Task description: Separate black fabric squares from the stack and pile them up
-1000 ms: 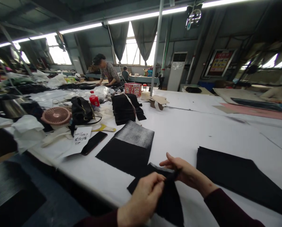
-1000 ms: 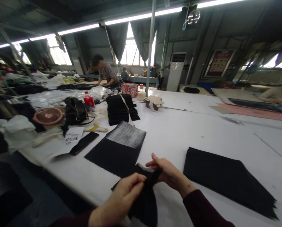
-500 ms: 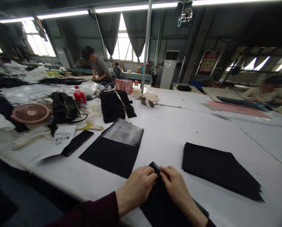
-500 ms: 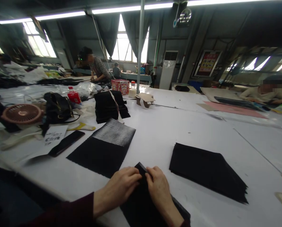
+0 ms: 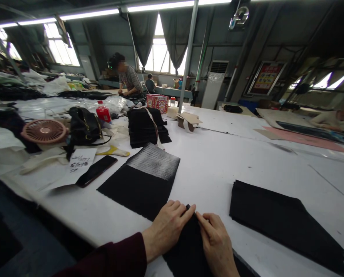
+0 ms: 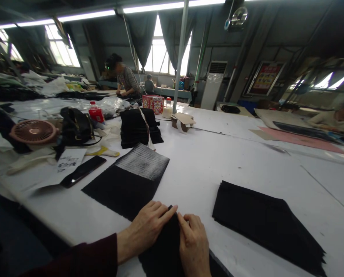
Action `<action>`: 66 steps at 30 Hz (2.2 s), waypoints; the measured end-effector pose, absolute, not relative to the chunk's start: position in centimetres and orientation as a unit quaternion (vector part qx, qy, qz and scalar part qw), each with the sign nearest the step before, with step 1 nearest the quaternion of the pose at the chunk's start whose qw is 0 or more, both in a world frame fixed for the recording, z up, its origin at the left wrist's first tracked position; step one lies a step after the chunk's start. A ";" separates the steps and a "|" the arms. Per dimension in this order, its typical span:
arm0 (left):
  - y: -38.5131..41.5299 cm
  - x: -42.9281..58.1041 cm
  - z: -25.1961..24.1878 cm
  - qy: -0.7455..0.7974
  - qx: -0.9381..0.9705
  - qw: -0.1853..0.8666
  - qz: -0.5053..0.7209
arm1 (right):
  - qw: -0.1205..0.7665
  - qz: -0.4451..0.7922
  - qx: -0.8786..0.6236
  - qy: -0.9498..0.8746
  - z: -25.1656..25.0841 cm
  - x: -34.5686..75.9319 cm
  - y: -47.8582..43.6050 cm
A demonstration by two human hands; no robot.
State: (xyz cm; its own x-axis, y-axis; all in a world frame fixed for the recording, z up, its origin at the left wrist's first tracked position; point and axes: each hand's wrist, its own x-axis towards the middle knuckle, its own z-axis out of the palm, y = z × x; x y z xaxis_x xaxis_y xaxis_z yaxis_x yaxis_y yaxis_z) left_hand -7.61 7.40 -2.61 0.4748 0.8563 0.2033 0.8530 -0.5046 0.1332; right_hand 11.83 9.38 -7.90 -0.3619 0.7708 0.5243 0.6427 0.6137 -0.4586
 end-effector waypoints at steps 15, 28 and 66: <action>7.5 -8.2 -3.8 0.526 0.836 0.030 0.157 | 0.294 -0.094 -0.314 -0.898 -9.1 12.4 9.8; 7.7 -8.3 -3.8 0.535 0.828 0.044 0.161 | 0.286 -0.115 -0.300 -0.903 -9.1 12.4 9.9; 7.9 -7.2 -3.9 0.463 0.881 -0.032 0.096 | 0.309 0.038 -0.386 -0.869 -6.9 13.0 8.4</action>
State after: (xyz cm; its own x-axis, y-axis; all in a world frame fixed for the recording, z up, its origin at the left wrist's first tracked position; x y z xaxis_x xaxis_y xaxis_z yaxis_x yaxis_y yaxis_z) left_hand -7.16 7.93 -3.89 0.5537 0.8088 0.1980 0.8211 -0.5699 0.0319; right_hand 12.96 8.44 -6.89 -0.5116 0.6939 0.5067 0.6469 0.6992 -0.3044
